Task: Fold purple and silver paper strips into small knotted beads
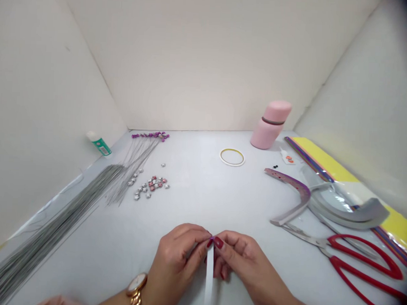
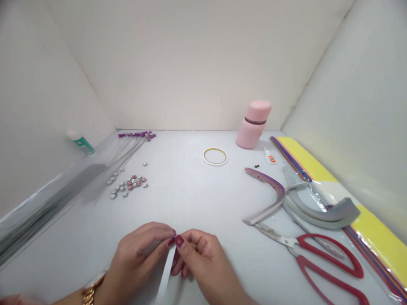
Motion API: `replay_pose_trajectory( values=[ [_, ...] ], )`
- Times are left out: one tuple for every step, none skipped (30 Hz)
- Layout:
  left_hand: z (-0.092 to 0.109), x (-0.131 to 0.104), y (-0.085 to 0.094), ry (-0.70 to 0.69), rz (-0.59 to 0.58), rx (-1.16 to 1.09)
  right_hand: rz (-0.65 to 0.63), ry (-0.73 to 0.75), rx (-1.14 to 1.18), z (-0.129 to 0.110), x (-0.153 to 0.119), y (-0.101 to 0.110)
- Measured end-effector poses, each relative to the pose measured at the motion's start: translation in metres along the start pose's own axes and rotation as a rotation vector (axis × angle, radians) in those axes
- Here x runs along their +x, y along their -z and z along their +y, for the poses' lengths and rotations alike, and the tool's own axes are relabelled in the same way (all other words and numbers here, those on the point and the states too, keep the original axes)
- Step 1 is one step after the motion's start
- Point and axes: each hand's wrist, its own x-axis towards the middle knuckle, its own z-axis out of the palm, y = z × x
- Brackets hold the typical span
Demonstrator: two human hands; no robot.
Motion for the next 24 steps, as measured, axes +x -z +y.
replay_pose_trajectory(
  values=[
    [-0.001, 0.0, 0.001, -0.015, -0.014, 0.015, 0.006, 0.001, 0.011, -0.001, 0.0, 0.0],
    [-0.001, -0.001, 0.001, -0.023, -0.029, 0.019, 0.015, -0.001, 0.024, -0.001, 0.0, 0.0],
    [-0.001, -0.001, 0.001, -0.018, -0.046, 0.011, 0.02, -0.003, 0.04, -0.002, 0.0, 0.0],
    [-0.001, -0.001, 0.001, -0.001, -0.062, -0.01, 0.022, -0.005, 0.057, -0.002, 0.0, 0.0],
    [-0.001, -0.001, 0.001, 0.029, -0.075, -0.043, 0.021, -0.008, 0.07, -0.003, 0.001, 0.001],
    [-0.002, -0.001, 0.001, 0.073, -0.085, -0.087, 0.021, -0.012, 0.081, -0.003, 0.001, 0.001],
    [-0.002, 0.0, 0.0, 0.131, -0.092, -0.14, 0.021, -0.018, 0.086, -0.003, 0.001, 0.001],
    [-0.003, 0.0, -0.001, 0.201, -0.094, -0.199, 0.025, -0.025, 0.087, -0.003, 0.001, 0.001],
    [-0.004, 0.001, -0.002, 0.276, -0.093, -0.259, 0.028, -0.03, 0.086, -0.003, 0.002, 0.001],
    [-0.006, 0.001, -0.003, 0.346, -0.087, -0.316, 0.031, -0.033, 0.086, -0.002, 0.002, 0.001],
    [-0.007, 0.002, -0.004, 0.4, -0.083, -0.362, 0.033, -0.034, 0.085, -0.002, 0.002, 0.002],
    [-0.007, 0.003, -0.005, 0.427, -0.084, -0.391, 0.035, -0.031, 0.084, -0.002, 0.002, 0.002],
    [-0.007, 0.004, -0.005, 0.432, -0.09, -0.406, 0.034, -0.027, 0.083, -0.001, 0.002, 0.002],
    [-0.007, 0.004, -0.006, 0.416, -0.099, -0.414, 0.034, -0.024, 0.086, -0.001, 0.002, 0.002],
    [-0.006, 0.005, -0.006, 0.395, -0.108, -0.425, 0.035, -0.025, 0.096, 0.0, 0.002, 0.002],
    [-0.005, 0.005, -0.006, 0.38, -0.113, -0.445, 0.037, -0.03, 0.111, 0.0, 0.002, 0.002],
    [-0.003, 0.005, -0.006, 0.381, -0.111, -0.476, 0.039, -0.038, 0.128, 0.001, 0.002, 0.002],
    [-0.002, 0.005, -0.006, 0.398, -0.104, -0.518, 0.041, -0.047, 0.144, 0.001, 0.002, 0.001],
    [0.0, 0.005, -0.006, 0.422, -0.098, -0.564, 0.045, -0.055, 0.154, 0.001, 0.002, 0.001],
    [0.001, 0.005, -0.005, 0.443, -0.102, -0.605, 0.051, -0.06, 0.158, 0.001, 0.002, 0.001],
    [0.002, 0.006, -0.005, 0.462, -0.114, -0.634, 0.054, -0.06, 0.155, 0.001, 0.002, 0.0],
    [0.003, 0.006, -0.005, 0.477, -0.126, -0.653, 0.057, -0.061, 0.151, 0.001, 0.002, 0.0],
    [0.003, 0.006, -0.005, 0.491, -0.135, -0.663, 0.057, -0.063, 0.149, 0.001, 0.002, 0.0],
    [0.004, 0.006, -0.005, 0.506, -0.139, -0.674, 0.055, -0.068, 0.146, 0.001, 0.001, 0.0]
  ],
)
